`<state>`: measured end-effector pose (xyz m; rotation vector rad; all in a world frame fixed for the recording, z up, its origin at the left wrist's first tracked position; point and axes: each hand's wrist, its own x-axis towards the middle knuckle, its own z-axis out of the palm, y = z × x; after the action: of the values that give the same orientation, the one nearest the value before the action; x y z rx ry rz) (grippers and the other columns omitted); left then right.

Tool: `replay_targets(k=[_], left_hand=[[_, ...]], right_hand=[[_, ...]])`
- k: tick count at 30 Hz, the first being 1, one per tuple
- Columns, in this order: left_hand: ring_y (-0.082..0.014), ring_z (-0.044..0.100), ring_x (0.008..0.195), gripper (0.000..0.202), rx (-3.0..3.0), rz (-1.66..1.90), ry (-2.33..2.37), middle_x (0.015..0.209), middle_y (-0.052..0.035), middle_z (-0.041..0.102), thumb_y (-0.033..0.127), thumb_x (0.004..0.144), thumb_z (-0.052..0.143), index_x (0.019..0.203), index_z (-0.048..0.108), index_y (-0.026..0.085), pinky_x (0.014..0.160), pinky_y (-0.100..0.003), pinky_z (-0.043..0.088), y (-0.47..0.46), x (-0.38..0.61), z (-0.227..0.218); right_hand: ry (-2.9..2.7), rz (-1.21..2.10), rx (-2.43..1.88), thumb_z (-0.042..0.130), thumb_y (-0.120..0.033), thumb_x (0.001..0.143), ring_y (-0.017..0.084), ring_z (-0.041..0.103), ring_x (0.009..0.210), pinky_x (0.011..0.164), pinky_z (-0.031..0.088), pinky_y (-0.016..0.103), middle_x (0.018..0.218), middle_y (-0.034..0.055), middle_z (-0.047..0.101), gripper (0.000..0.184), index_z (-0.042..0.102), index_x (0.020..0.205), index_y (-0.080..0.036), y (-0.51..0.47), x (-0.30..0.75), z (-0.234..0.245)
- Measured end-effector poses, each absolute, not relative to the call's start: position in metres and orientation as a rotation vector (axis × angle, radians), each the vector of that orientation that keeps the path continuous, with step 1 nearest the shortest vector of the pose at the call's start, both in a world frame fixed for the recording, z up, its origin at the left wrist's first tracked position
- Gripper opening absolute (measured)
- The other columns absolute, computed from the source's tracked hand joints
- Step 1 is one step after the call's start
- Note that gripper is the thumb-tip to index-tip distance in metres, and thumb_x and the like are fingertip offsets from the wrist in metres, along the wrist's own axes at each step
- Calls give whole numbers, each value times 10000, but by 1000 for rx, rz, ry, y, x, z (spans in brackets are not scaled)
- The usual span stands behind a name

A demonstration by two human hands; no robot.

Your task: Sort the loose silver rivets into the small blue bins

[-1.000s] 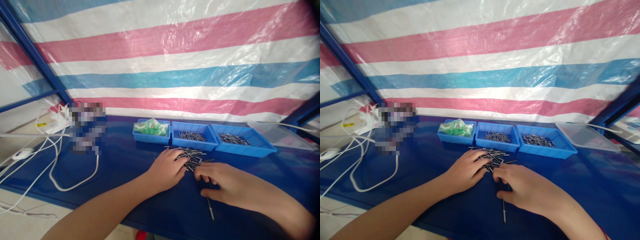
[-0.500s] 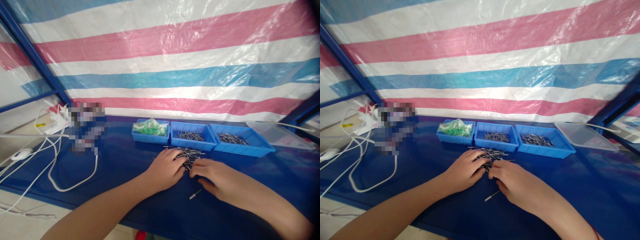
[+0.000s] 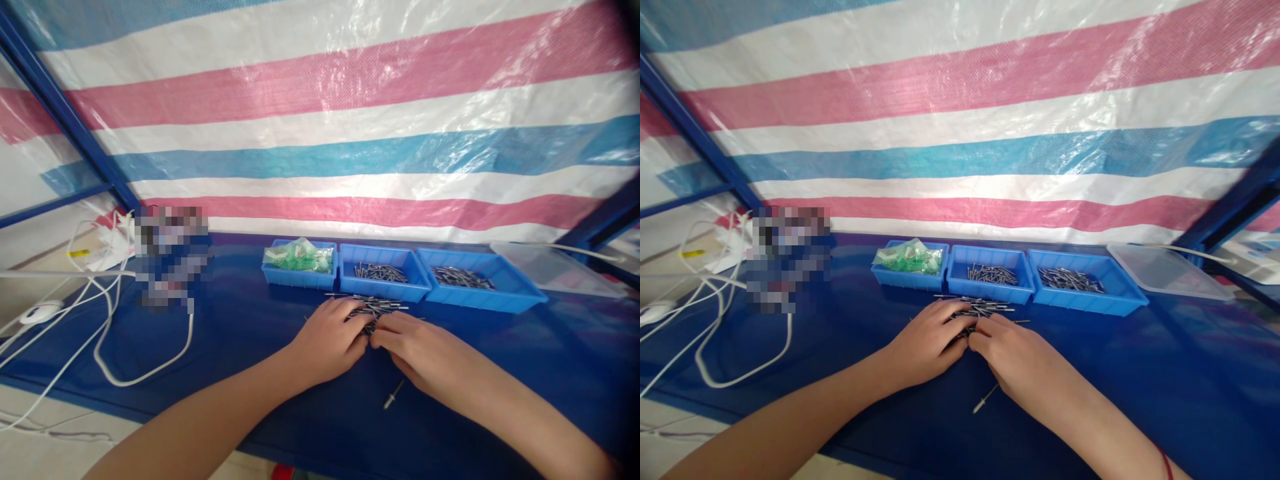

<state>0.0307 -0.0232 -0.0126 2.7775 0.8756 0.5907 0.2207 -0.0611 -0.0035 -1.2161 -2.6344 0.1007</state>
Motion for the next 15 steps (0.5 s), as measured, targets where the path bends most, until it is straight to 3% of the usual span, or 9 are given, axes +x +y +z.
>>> replay_targets(k=[9,15], left_hand=[[-251,443,1272,345,2723,550,935,1315,-83,544,223,898,443,1232,527,204,1082,-474,321,-28,33,-11],[-244,363,1337,371,2690,503,954,1354,-72,521,206,923,374,1274,492,198,1105,-489,282,-31,34,-7]], right_hand=[[-2630,-90,-1264,502,-31,833,173,607,742,666,467,284,818,45,639,197,628,813,-181,-58,219,-3],[-2647,-61,-1274,505,-16,812,198,614,798,720,480,323,883,65,652,191,609,829,-176,-57,218,-1]])
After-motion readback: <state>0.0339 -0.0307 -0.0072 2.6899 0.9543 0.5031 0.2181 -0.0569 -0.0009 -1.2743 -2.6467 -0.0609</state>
